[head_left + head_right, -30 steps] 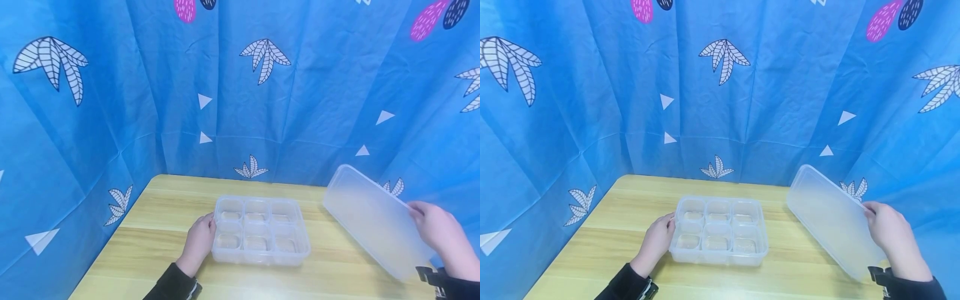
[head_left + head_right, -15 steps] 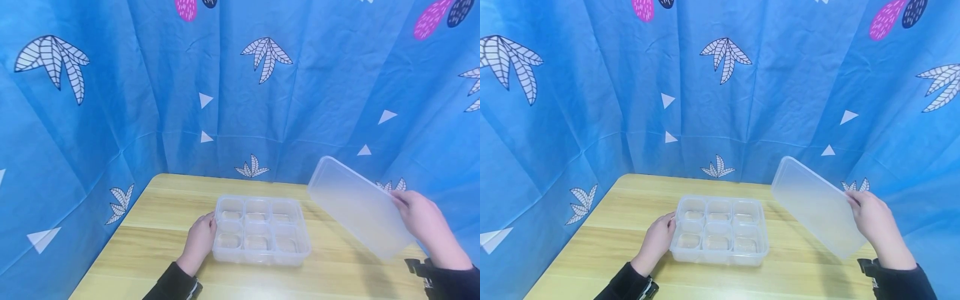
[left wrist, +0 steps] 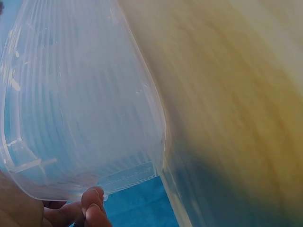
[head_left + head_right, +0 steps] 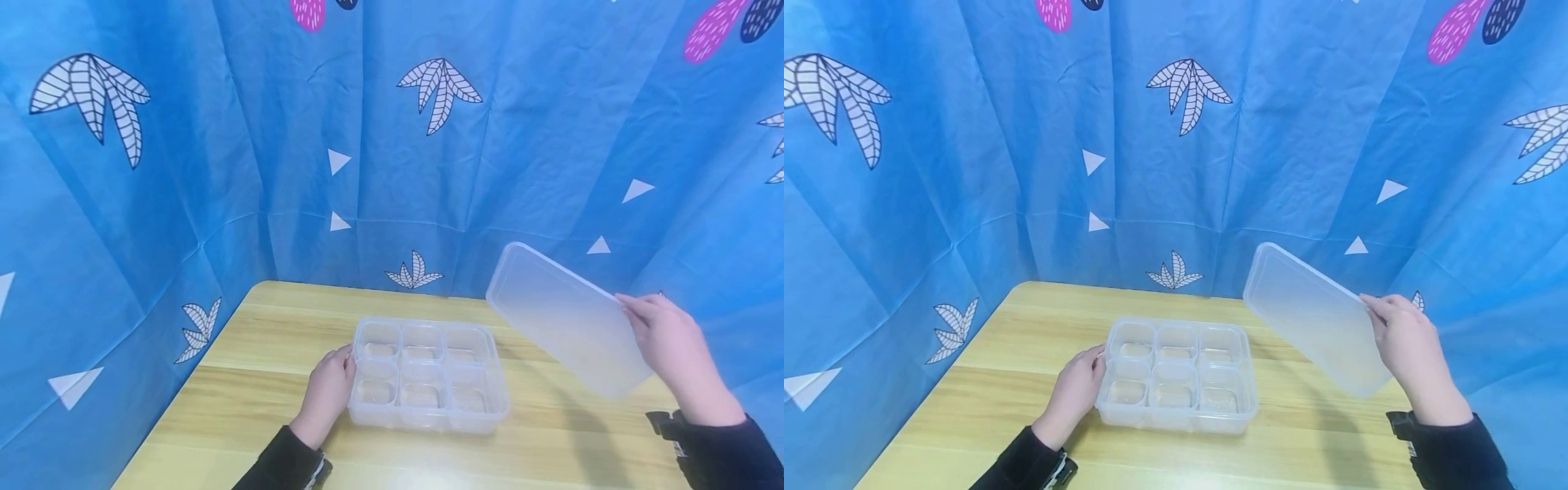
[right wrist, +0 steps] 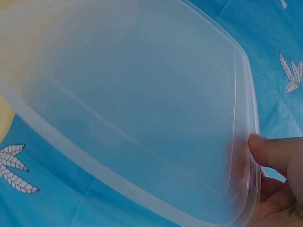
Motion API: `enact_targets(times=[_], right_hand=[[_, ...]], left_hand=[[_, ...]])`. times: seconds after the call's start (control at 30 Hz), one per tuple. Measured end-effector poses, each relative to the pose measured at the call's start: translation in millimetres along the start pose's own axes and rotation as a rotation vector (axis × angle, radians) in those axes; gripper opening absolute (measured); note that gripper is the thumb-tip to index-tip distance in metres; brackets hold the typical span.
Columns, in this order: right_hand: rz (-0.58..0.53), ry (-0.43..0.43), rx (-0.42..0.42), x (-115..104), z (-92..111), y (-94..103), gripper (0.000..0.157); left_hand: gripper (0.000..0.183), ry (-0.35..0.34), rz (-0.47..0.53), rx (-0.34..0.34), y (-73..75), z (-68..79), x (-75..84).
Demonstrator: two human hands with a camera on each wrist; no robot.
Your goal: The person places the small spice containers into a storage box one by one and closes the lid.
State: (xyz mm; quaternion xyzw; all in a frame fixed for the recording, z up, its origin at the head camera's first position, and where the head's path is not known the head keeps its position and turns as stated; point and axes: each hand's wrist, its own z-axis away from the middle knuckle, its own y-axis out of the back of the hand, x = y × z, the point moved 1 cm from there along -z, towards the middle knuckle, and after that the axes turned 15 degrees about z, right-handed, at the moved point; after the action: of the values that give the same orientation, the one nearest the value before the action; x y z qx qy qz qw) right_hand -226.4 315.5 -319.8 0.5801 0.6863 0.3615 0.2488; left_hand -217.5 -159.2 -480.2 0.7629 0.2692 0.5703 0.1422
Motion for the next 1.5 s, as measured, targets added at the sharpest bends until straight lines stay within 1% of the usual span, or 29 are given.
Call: enact_targets(times=[0.17,0.3,0.43,0.63,0.83,1.07,1.23,1.33,1.43,1.5], right_hand=[[-0.027,0.003,0.022,-9,0,-4.6,0.033],[-0.038,0.024,0.079,-18,-2,-7.9,0.036],[-0.057,0.056,0.140,-29,-8,-10.7,0.037],[-0.093,0.092,0.175,-48,-18,-15.7,0.038],[-0.107,0.183,0.277,-70,-26,-26.7,0.038],[-0.135,0.269,0.341,-94,-27,-40.3,0.044],[-0.143,0.348,0.390,-108,-25,-48.8,0.055],[-0.167,0.394,0.415,-114,-22,-53.2,0.067],[-0.188,0.440,0.447,-119,-19,-57.5,0.084],[-0.211,0.469,0.475,-122,-17,-61.2,0.091]], left_hand=[[0.034,0.006,0.007,0.001,-0.9,0.9,0.5],[0.033,0.000,0.007,0.000,-1.0,1.4,1.4],[0.033,-0.001,0.005,-0.004,-0.4,1.5,2.5],[0.034,-0.003,0.001,-0.003,1.4,1.6,3.5],[0.035,0.010,-0.002,-0.012,1.7,2.9,2.8],[0.035,0.002,0.000,-0.011,2.2,3.1,2.0],[0.035,0.000,-0.002,-0.010,2.1,2.9,1.3],[0.035,-0.002,0.000,-0.011,2.1,2.9,0.9],[0.036,0.000,0.000,-0.010,2.1,2.9,1.1],[0.036,0.004,-0.002,-0.008,2.2,2.9,1.4]])
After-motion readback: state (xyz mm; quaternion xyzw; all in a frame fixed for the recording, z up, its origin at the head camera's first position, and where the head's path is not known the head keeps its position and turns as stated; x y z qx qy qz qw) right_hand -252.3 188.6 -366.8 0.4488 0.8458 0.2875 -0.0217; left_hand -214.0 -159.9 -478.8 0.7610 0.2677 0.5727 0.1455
